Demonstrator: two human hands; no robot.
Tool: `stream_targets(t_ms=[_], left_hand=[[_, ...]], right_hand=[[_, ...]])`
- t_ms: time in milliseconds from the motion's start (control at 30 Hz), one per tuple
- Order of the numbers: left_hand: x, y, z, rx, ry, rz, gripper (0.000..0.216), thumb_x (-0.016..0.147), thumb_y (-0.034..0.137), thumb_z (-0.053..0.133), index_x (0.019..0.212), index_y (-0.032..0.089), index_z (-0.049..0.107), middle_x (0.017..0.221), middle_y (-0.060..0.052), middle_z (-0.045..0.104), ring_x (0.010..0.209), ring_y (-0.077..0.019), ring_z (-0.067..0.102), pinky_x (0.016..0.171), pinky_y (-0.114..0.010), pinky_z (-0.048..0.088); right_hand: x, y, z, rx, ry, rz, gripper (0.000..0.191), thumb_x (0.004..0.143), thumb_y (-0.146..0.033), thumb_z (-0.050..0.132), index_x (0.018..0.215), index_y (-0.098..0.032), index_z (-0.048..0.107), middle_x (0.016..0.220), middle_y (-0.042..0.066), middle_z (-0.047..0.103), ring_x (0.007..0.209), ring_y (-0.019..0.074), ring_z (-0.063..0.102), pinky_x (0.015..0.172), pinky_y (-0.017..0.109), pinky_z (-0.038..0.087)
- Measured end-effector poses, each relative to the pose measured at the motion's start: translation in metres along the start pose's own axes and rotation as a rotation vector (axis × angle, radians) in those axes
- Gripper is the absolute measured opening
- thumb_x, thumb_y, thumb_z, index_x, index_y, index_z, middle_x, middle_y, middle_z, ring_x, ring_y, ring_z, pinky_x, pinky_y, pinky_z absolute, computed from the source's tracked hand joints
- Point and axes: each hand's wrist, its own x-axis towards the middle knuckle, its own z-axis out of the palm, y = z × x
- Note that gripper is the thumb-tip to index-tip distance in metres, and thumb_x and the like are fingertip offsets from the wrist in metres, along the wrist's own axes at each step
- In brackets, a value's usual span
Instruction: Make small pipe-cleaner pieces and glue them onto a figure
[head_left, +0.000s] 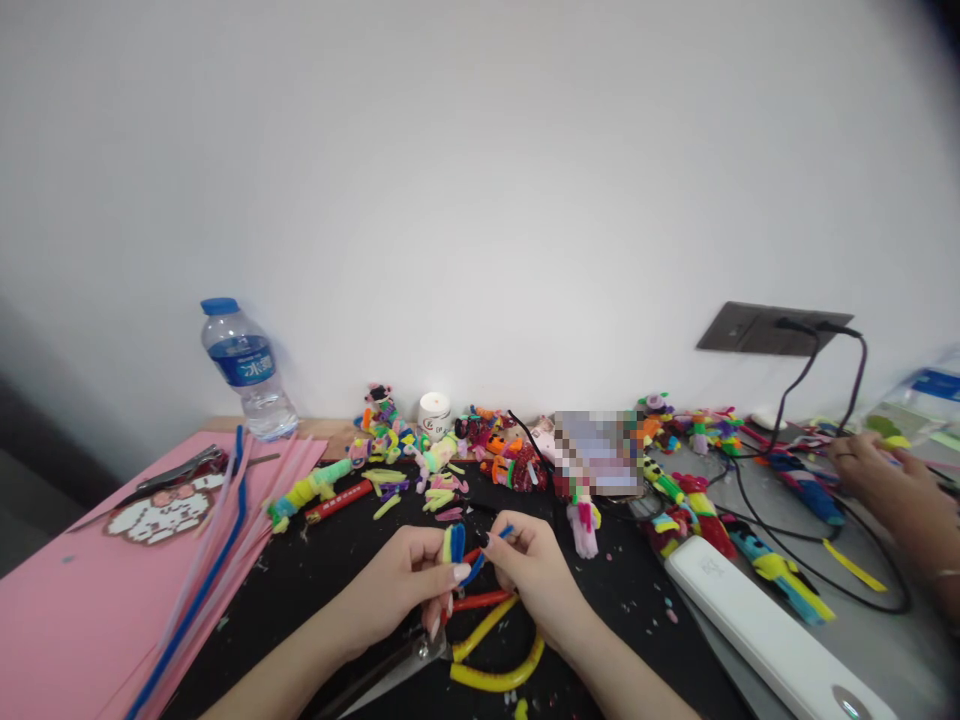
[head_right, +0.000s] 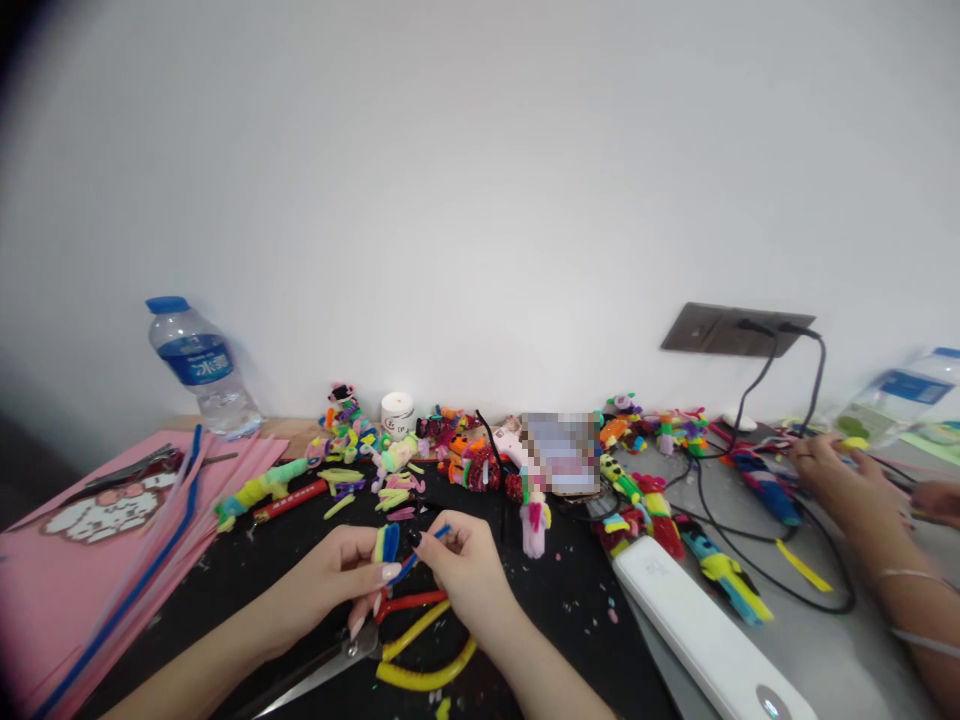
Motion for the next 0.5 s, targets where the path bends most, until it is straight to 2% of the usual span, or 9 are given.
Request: stream_targets(t_ms=[367,500], left_hand=[[-0.0069,-0.0011,-0.0001,-0.064,-0.248,-0.142,0.029,0.068,0.038,0.067,0.060,0.013,0.056,0.048,0.001,0.058,0.033,-0.0060,0.047,0.034,-0.015,0.031],[-0.0075,-0.0007,0.0031,-0.098,-0.283,-0.199,0.029,0.064,0.038,0.069,0.058,0.014,0.055,0.047,0.001,0.057,0.031,-0.0059,0.045,0.031,-0.015,0.032]], right_hand=[[-0.0042,-0.0085,0.0006,-0.131,-0.084,-0.111,0.034,0.072,-0.041,0.066,0.058,-0.016,0.047,0.048,-0.008,0.033,0.045,0.0059,0.025,0.043,0.020,0.018],[-0.0056,-0.0095,-0.0001,-0.099,-0.139,-0.100,0.038,0.072,-0.045,0.065,0.059,-0.017,0.043,0.049,-0.008,0.034,0.046,0.0060,0.026,0.043,0.020,0.020]])
